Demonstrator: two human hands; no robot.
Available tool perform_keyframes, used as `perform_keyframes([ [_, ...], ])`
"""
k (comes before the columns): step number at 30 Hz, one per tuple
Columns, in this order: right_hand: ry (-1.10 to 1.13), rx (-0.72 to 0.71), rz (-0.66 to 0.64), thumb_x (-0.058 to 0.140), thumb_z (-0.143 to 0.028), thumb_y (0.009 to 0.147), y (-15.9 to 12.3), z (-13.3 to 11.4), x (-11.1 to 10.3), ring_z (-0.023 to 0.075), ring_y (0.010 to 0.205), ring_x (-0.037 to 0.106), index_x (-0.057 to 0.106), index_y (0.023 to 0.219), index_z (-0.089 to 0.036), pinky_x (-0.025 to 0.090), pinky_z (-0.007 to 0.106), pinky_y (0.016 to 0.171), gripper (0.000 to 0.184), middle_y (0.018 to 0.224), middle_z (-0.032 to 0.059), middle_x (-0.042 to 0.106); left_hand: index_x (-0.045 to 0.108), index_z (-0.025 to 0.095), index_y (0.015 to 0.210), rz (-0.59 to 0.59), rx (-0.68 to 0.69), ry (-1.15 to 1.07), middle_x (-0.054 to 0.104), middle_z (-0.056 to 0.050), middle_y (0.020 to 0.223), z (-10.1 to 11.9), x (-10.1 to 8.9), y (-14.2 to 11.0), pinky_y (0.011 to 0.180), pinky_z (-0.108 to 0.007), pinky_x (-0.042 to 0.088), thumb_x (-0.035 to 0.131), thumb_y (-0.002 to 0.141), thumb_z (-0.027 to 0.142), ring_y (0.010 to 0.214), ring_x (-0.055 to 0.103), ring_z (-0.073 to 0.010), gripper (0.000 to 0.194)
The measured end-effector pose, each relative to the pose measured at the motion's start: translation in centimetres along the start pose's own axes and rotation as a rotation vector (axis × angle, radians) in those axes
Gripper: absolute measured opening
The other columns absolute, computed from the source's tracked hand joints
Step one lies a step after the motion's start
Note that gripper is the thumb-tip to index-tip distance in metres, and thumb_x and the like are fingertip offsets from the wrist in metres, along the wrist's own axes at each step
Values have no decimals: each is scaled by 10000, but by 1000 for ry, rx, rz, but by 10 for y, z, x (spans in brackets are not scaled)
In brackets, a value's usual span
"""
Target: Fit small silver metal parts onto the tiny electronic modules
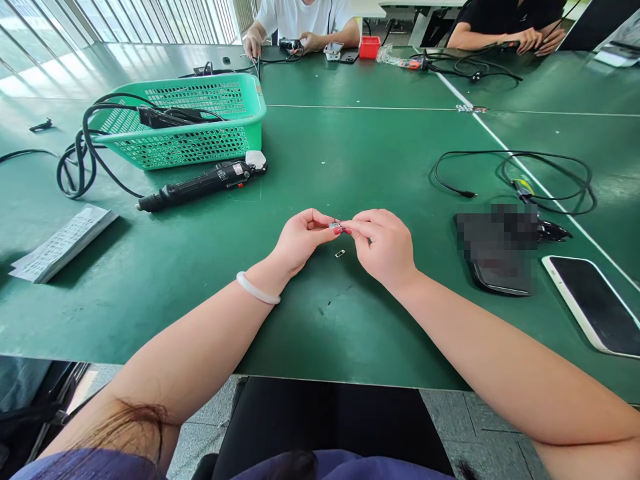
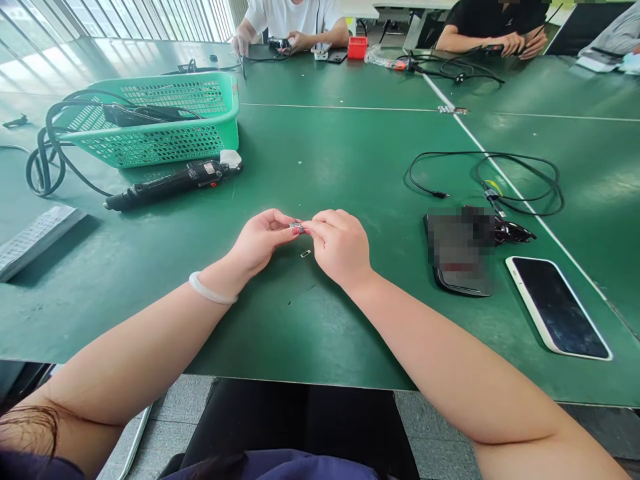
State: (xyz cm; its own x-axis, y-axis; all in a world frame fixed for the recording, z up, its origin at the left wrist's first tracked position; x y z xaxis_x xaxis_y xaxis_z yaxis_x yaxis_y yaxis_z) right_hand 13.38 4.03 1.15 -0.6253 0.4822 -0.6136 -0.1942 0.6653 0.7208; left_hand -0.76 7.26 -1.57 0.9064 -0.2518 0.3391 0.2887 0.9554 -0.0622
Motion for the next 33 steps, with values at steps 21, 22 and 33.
perform_keyframes([
  [21, 113, 121, -629, 416, -66, 855, -8, 16, 17, 172, 888, 590, 695, 811, -219, 448, 318, 792, 321, 914, 22, 685, 588, 132, 779, 171, -62, -39, 717, -43, 836, -5, -13, 4, 897, -329, 471, 752, 644, 104, 834, 659, -124, 214],
  [22, 105, 159, -616, 435, -95, 866, -8, 16, 14, 171, 883, 593, 690, 845, -220, 448, 317, 779, 285, 919, 20, 687, 588, 131, 777, 172, -62, -39, 716, -43, 838, -5, -13, 4, 899, -330, 470, 751, 644, 102, 837, 660, -125, 212],
  [33, -77, 299, -721, 575, -173, 842, -8, 19, 13, 179, 782, 570, 657, 708, -200, 420, 325, 680, 159, 817, 24, 659, 586, 127, 753, 132, -59, 9, 718, -37, 854, -6, -10, 5, 938, -359, 457, 777, 612, 97, 828, 653, -116, 240],
])
Point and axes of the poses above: each hand's wrist, its own y-axis towards the middle knuckle, its own x-axis out of the palm, z = x × y, the point moved 5 cm from there along y, towards the middle knuckle
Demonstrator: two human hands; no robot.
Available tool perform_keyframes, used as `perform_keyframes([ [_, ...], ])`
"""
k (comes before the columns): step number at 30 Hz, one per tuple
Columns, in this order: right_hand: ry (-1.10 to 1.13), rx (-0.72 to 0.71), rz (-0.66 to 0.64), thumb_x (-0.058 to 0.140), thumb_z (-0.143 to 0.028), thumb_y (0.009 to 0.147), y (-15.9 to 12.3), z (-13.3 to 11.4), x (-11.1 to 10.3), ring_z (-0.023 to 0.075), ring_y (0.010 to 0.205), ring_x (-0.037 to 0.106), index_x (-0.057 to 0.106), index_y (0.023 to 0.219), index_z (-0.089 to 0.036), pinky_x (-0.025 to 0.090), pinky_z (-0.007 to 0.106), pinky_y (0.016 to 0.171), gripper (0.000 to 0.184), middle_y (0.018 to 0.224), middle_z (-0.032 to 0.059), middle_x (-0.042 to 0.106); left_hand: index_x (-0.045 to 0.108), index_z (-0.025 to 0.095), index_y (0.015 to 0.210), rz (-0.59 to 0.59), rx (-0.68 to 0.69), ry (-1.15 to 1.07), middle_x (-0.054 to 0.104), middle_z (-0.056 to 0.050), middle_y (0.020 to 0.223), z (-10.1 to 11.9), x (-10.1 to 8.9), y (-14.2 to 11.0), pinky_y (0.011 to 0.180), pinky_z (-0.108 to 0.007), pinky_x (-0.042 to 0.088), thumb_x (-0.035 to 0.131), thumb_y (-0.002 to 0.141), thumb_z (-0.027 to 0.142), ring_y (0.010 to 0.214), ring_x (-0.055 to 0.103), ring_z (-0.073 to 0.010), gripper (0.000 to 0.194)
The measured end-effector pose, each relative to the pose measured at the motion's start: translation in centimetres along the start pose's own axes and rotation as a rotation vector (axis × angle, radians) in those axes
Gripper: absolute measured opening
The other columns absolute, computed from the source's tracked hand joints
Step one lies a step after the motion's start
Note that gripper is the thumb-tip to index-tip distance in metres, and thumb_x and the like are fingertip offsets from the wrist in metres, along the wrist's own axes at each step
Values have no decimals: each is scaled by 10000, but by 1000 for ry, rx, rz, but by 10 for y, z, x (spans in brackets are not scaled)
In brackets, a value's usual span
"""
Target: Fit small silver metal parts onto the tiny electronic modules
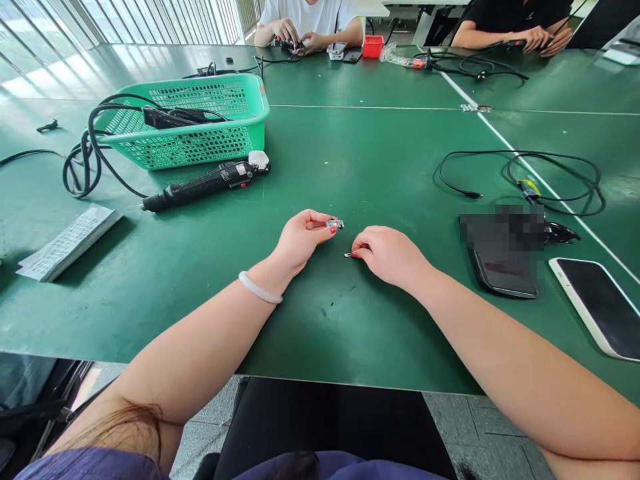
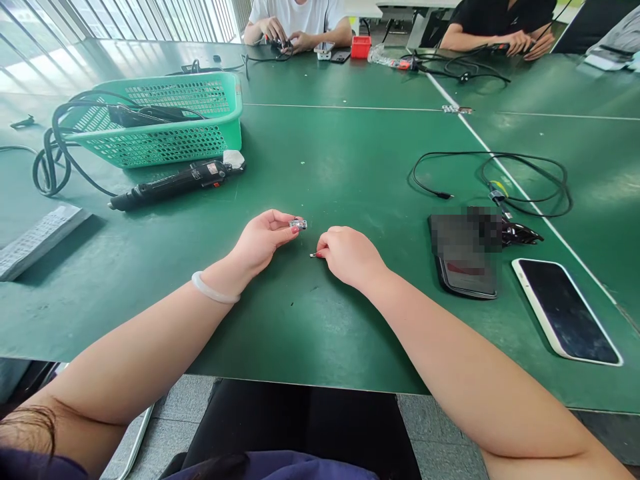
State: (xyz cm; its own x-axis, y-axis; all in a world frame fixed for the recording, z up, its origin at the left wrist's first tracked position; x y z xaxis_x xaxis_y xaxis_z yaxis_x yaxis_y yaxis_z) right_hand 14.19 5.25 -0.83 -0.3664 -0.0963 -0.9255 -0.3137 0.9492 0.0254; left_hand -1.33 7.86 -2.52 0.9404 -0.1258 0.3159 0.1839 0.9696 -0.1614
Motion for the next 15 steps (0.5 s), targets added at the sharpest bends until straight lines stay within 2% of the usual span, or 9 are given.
perform_keyframes([
  [3, 19, 4, 97, 581, -145, 827, 0, 2, -7, 186, 785, 577, 653, 699, -199, 422, 327, 689, 156, 803, 27, 664, 587, 125, 754, -27, -2, 33, 717, -38, 858, -1, 1, 1, 941, -371, 458, 783, 595, 85, 820, 657, -118, 256],
  [9, 125, -77, 451, 590, -169, 834, -8, -5, -27, 181, 750, 586, 644, 716, -206, 425, 313, 661, 135, 764, 25, 665, 585, 124, 753, -134, -23, 70, 720, -45, 887, -2, 9, -3, 920, -376, 472, 790, 578, 80, 821, 661, -125, 273],
  [15, 151, -137, 477, 597, -183, 833, -11, -12, -24, 178, 744, 592, 642, 727, -207, 441, 312, 658, 117, 777, 24, 674, 586, 121, 771, -207, -49, 102, 721, -52, 896, -3, 16, -7, 901, -368, 486, 789, 600, 91, 801, 655, -110, 268],
])
Point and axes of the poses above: each hand's wrist, its own y-axis towards the middle knuckle, its own x-axis out of the palm, z = x × y, the point moved 5 cm from there along y, towards the middle knuckle
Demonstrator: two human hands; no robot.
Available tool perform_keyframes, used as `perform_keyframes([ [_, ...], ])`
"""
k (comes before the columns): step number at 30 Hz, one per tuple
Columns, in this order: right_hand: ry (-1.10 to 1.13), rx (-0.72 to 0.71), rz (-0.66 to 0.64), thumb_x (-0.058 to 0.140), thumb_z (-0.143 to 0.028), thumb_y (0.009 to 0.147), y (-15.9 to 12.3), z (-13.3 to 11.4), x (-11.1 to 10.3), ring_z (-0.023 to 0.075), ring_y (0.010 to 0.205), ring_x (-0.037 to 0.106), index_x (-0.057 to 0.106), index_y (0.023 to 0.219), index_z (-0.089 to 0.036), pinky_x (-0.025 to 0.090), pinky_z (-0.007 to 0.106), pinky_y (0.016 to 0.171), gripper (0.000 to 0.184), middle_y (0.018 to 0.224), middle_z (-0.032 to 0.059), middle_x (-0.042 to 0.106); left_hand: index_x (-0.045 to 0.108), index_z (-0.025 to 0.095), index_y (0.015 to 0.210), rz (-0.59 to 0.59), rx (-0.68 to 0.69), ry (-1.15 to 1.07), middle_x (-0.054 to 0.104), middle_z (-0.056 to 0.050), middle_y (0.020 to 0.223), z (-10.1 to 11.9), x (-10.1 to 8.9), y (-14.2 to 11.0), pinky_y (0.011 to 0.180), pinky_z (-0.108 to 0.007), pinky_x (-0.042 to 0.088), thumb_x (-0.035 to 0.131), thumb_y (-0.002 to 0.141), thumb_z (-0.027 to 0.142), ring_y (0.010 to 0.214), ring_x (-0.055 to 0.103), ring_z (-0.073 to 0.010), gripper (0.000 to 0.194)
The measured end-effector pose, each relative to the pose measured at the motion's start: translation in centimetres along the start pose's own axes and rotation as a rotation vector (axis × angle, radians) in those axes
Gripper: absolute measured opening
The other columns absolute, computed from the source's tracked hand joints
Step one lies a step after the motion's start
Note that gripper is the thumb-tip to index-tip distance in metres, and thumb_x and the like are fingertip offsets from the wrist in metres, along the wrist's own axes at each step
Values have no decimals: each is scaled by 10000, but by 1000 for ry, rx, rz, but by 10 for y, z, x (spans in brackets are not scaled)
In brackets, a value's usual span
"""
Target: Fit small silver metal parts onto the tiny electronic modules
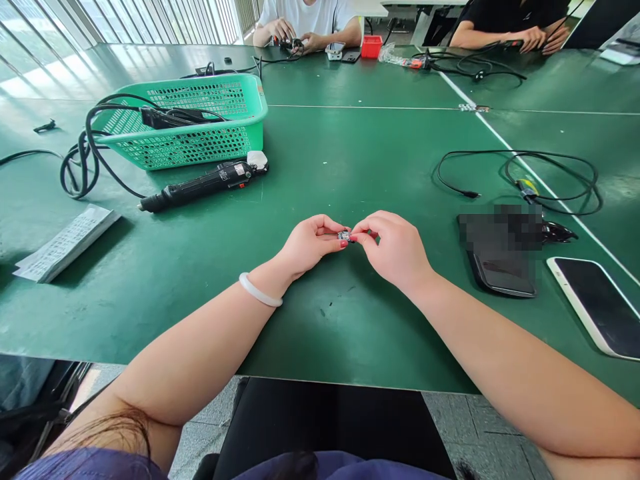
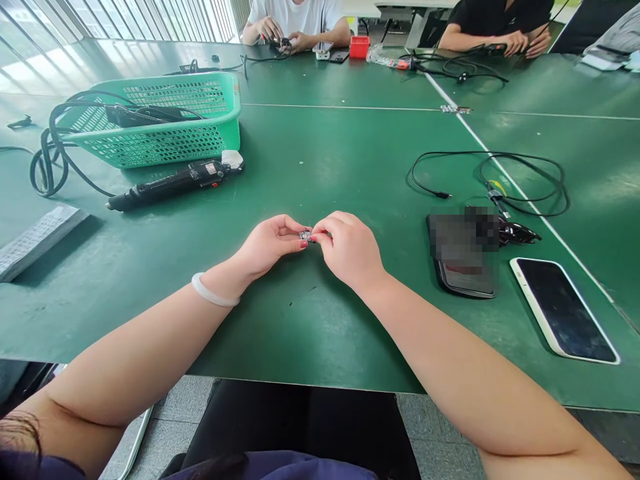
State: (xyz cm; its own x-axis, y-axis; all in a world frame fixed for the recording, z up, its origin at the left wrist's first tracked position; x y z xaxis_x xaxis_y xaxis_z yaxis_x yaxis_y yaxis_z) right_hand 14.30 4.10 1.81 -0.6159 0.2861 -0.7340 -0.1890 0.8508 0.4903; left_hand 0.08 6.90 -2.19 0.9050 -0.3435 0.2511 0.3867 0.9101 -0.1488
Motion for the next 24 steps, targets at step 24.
perform_keyframes([
  [24, 20, 85, -25, 612, -258, 826, -1, 2, -2, 175, 709, 588, 697, 736, -221, 457, 326, 662, 129, 787, 29, 687, 579, 125, 757, -11, 11, -30, 722, -62, 918, 0, 0, -1, 932, -397, 466, 799, 596, 97, 830, 660, -127, 274],
])
Point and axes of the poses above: each hand's wrist, its own y-axis towards the middle knuckle, its own x-axis out of the palm, z = x × y, the point moved 5 cm from there along y, towards the middle knuckle
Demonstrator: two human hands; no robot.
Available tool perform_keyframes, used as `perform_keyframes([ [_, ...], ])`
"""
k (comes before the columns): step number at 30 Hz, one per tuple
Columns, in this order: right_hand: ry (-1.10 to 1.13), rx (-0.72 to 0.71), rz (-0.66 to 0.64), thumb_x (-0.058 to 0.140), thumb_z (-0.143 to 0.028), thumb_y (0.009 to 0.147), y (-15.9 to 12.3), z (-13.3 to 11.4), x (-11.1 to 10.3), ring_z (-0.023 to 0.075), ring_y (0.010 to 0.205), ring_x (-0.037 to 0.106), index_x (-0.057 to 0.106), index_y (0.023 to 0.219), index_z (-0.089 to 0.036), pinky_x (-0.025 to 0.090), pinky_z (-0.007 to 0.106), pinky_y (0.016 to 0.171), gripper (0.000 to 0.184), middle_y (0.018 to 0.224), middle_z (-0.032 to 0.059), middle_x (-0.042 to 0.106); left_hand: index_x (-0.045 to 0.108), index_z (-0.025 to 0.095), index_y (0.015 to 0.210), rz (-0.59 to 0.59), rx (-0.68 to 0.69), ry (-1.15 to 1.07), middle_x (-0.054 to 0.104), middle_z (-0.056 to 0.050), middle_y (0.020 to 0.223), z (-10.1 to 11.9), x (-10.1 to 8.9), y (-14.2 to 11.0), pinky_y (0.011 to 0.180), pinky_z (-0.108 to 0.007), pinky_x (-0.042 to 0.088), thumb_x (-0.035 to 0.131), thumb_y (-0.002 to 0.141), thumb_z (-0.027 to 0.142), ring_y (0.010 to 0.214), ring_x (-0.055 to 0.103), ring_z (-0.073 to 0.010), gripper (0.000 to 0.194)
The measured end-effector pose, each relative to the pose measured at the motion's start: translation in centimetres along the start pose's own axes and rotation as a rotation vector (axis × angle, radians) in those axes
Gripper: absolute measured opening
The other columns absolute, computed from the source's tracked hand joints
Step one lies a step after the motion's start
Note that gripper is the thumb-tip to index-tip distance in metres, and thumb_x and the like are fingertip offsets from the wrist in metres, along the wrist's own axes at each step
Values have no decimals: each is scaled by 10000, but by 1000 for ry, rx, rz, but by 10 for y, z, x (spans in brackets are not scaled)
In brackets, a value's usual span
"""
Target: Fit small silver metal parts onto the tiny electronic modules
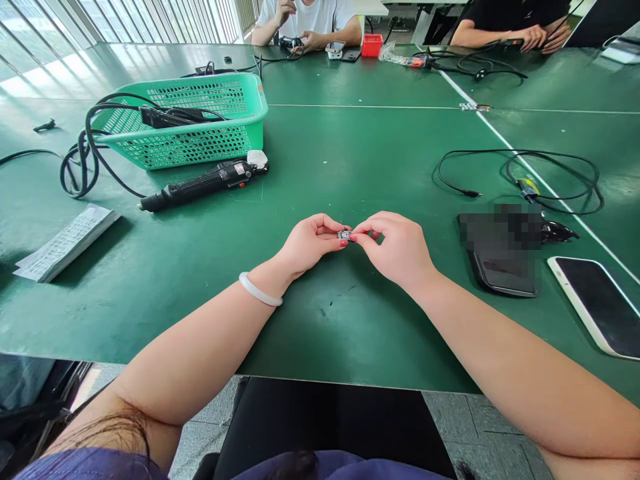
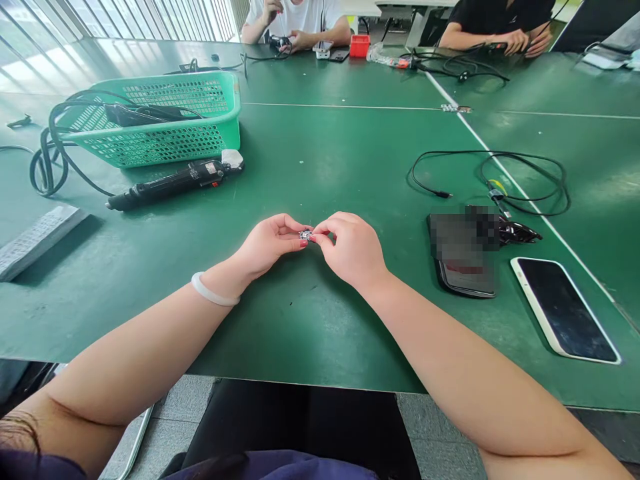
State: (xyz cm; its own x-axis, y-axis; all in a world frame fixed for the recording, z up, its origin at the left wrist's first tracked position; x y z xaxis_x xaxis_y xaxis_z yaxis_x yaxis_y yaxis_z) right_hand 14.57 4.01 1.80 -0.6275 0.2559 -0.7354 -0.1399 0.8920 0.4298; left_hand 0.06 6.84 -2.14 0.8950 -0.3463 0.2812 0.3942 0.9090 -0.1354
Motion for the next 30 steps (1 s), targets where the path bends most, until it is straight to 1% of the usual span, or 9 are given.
perform_keyframes([
  [7, 16, -3, 11, 586, -229, 834, 0, -2, -3, 187, 737, 607, 699, 742, -218, 469, 333, 667, 146, 799, 36, 696, 584, 121, 759, 4, 4, -7, 723, -55, 892, -1, -1, 1, 912, -388, 483, 799, 592, 95, 814, 662, -124, 274],
  [15, 14, -18, 17, 569, -225, 849, 0, -2, -3, 183, 738, 605, 697, 760, -217, 469, 327, 661, 156, 806, 37, 698, 583, 125, 754, 1, 9, -15, 724, -56, 905, -1, -1, 1, 936, -409, 478, 807, 591, 97, 823, 669, -129, 279],
  [17, 7, -19, 27, 604, -271, 841, 0, -1, -4, 187, 738, 601, 705, 830, -220, 477, 338, 670, 114, 856, 43, 703, 580, 126, 752, 1, 21, -19, 723, -56, 900, 0, -1, 1, 944, -412, 475, 811, 591, 105, 827, 672, -132, 283],
  [18, 1, -20, 24, 635, -295, 822, 0, 0, -3, 192, 749, 602, 709, 889, -223, 483, 347, 682, 122, 899, 47, 706, 580, 126, 753, 3, 29, -23, 723, -56, 898, 0, -2, 1, 946, -412, 475, 813, 592, 110, 827, 673, -133, 284],
  [20, -11, -28, -9, 687, -304, 783, 0, 1, -1, 208, 797, 612, 705, 1011, -231, 494, 369, 714, 240, 998, 54, 708, 581, 124, 755, 14, 45, -35, 721, -56, 892, 1, -3, 2, 946, -412, 476, 815, 591, 116, 818, 675, -134, 286],
  [22, -15, -37, -49, 675, -266, 788, 0, 3, 3, 216, 842, 620, 702, 1065, -236, 499, 374, 731, 279, 1049, 52, 710, 582, 123, 757, 29, 52, -47, 719, -54, 889, 1, -4, 3, 941, -410, 479, 814, 585, 108, 808, 674, -132, 289],
  [25, -10, -32, -56, 624, -225, 824, 0, 5, 7, 201, 821, 622, 724, 1021, -229, 498, 356, 716, 221, 1022, 44, 723, 573, 126, 751, 47, 51, -56, 718, -47, 890, 1, -4, 3, 931, -400, 486, 807, 573, 80, 805, 673, -128, 297],
  [30, -21, -5, -36, 632, -236, 814, 3, 6, 9, 182, 742, 600, 726, 943, -223, 473, 335, 673, 160, 927, 33, 723, 588, 126, 789, 66, 56, -38, 707, -58, 951, 1, -5, 3, 950, -409, 482, 779, 597, 70, 836, 679, -139, 277],
])
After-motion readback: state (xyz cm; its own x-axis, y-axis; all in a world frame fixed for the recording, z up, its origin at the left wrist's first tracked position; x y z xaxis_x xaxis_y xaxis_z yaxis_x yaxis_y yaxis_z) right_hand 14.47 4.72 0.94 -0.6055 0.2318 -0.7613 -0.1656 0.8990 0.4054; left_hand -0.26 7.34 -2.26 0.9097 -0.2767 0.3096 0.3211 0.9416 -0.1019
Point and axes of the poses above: each hand's wrist, its own y-axis towards the middle knuckle, its own x-axis out of the palm, z = x × y, the point moved 5 cm from there along y, towards the middle knuckle
